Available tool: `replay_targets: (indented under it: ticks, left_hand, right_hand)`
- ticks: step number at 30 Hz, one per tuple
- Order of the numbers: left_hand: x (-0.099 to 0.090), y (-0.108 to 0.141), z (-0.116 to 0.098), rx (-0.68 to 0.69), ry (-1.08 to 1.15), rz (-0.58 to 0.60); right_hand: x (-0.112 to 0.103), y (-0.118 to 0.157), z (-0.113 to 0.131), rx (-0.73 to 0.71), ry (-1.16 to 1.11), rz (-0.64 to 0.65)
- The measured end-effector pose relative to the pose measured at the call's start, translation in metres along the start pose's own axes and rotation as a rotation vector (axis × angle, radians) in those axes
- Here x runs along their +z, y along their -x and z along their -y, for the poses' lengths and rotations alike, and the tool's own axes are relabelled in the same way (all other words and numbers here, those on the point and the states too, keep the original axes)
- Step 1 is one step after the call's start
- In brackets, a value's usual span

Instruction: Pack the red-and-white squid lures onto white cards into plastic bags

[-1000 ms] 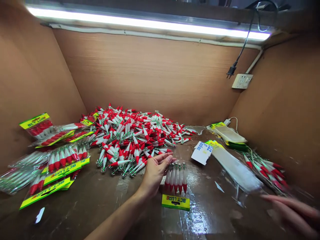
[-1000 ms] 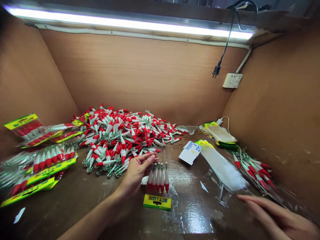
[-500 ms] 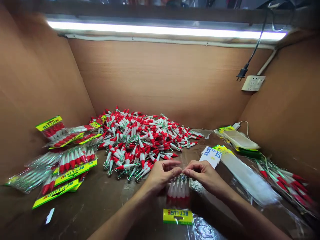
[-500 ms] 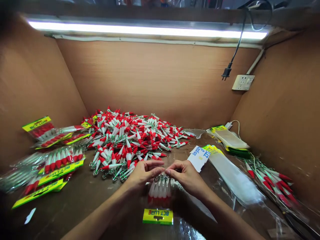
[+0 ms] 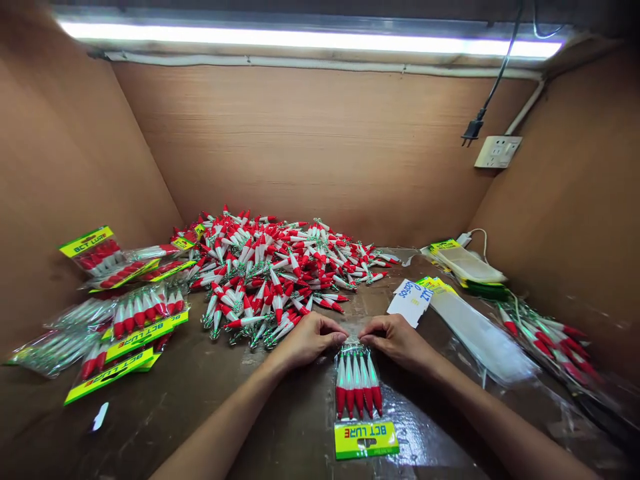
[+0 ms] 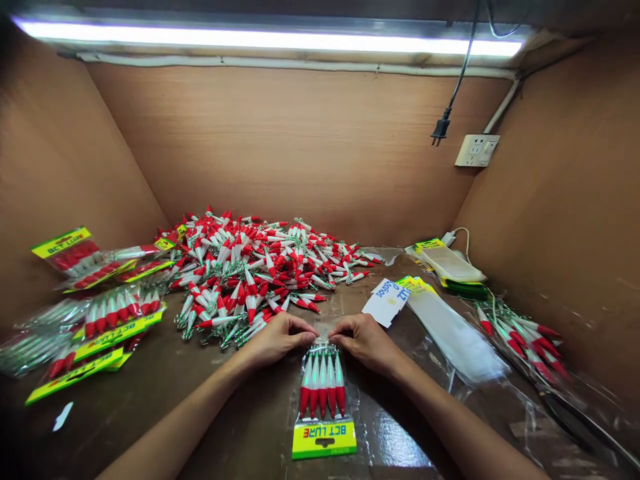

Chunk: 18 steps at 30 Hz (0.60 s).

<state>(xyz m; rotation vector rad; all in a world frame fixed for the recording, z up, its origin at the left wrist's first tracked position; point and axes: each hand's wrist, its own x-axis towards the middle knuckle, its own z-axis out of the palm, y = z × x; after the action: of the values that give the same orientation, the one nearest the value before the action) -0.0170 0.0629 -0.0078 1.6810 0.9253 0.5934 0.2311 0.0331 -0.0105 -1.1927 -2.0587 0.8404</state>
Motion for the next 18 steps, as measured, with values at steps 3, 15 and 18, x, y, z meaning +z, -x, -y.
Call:
replay_targets:
  ticks: [3, 15, 18]
  left_hand:
    - [-0.0036, -0.001, 0.0035, -0.021, 0.009, 0.043]
    - [-0.0008, -0.0015, 0.0046, 0.019, -0.127, 0.045]
    - [0.0005, -0.0003, 0.0025, 0.052, -0.163, 0.029]
  right_hand:
    - [0.0006, 0.0015, 0.0024, -0.034, 0.002, -0.005]
    - [0.0077, -0.0029, 0.0011, 0.028, -0.056, 0.058]
    - [0.0072, -0.0016, 0.0012, -0.05, 0.037, 0.009]
